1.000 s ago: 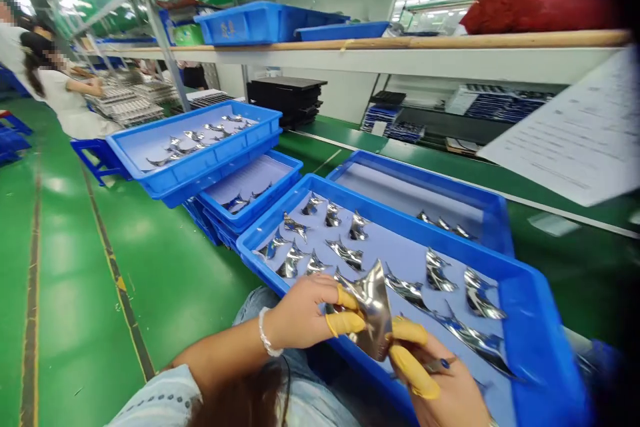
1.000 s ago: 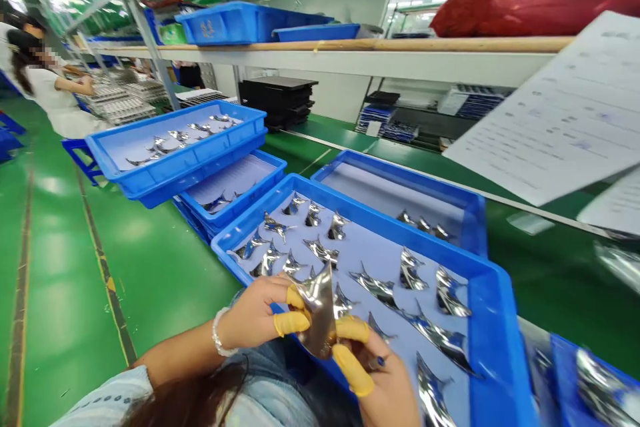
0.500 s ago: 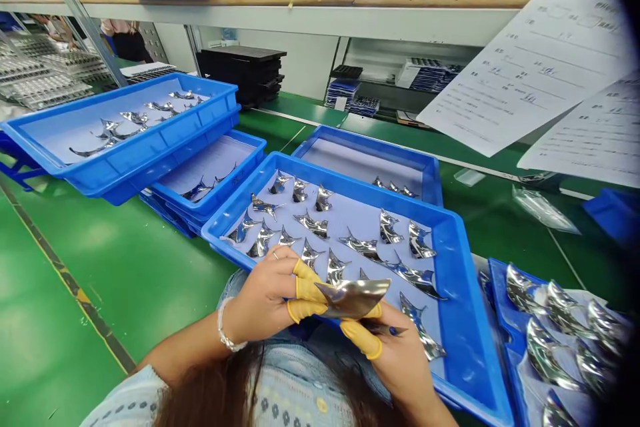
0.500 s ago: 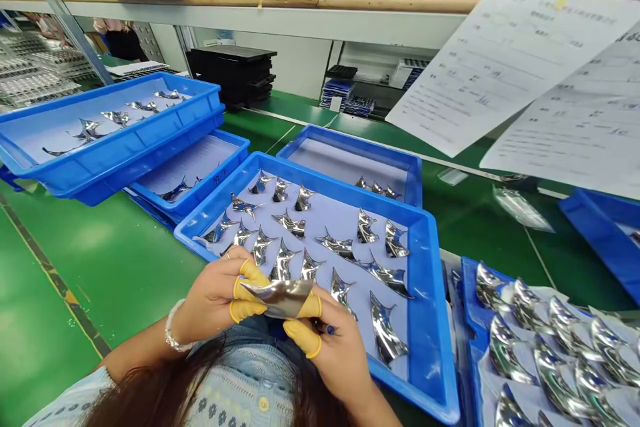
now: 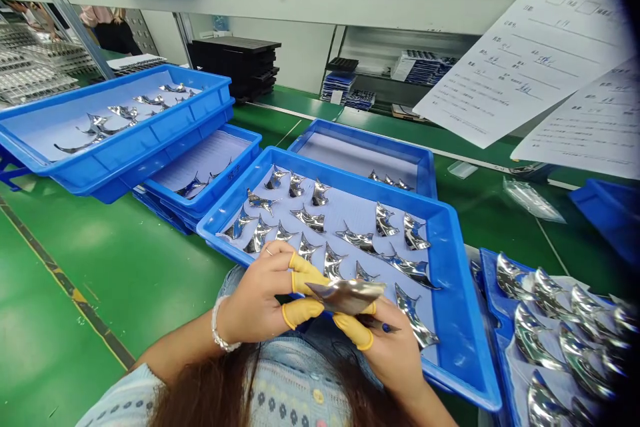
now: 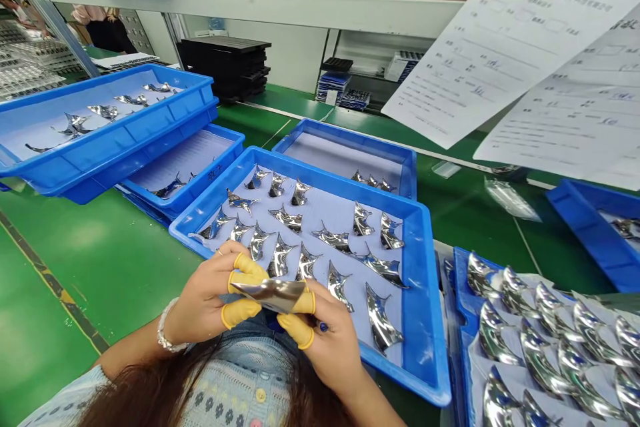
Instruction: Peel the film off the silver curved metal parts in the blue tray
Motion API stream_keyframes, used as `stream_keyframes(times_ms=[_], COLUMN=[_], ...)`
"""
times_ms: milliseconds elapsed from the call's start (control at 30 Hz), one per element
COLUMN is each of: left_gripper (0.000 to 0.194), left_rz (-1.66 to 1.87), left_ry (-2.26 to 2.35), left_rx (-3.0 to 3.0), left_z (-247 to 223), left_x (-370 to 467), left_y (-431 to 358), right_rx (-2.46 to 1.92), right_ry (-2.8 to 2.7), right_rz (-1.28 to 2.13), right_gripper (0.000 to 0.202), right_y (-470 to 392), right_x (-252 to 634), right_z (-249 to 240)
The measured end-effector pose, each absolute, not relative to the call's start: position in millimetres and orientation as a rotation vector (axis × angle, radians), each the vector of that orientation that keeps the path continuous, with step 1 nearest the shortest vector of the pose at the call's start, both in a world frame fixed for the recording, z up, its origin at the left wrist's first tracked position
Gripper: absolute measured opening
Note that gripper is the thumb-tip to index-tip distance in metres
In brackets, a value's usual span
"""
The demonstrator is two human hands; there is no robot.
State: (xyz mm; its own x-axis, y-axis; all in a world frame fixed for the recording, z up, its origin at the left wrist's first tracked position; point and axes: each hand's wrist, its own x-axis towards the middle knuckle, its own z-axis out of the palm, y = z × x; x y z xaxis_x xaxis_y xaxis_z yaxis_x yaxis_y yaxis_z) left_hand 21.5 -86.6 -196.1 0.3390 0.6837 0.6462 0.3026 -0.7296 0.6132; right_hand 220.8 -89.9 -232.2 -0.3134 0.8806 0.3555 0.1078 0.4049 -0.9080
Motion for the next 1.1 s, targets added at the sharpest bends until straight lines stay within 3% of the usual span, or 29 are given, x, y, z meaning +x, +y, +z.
stream_keyframes(times_ms=[167, 367, 433, 500, 667, 933, 1100], left_gripper=[0.033, 0.034, 0.035, 0.036, 0.036, 0.033, 0.033], left_rz=[1.396, 1.317, 1.297, 1.283, 1.26, 1.2, 1.16], left_ry=[0.911, 0.927, 0.909, 0.892, 0.877, 0.81, 0.831], left_rx=[2.11, 2.143, 2.154, 2.16, 2.16, 2.109, 2.077], left_z=[-197, -197, -197, -196, -195, -193, -192], left_x=[23, 21, 21, 21, 23, 22, 21], left_y=[-87, -88, -88, -88, -89, -88, -89], right_rx=[-0.767, -0.746, -0.76, -0.775, -0.761, -0.728, -0.702], right_ry=[-1.8, -1.515, -1.55, -1.622, -1.848, -2.068, -2.161], right_rz=[0.989, 1.381, 1.486, 1.52, 1.273, 1.073, 1.038], right_gripper=[0.008, 0.067, 0.064, 0.048, 0.025, 0.034, 0.062], right_y=[-90, -84, -82, -79, -74, -74, -75], right_x=[218, 230, 234, 237, 235, 229, 224], right_z=[-232, -237, -232, -225, -206, -197, -188])
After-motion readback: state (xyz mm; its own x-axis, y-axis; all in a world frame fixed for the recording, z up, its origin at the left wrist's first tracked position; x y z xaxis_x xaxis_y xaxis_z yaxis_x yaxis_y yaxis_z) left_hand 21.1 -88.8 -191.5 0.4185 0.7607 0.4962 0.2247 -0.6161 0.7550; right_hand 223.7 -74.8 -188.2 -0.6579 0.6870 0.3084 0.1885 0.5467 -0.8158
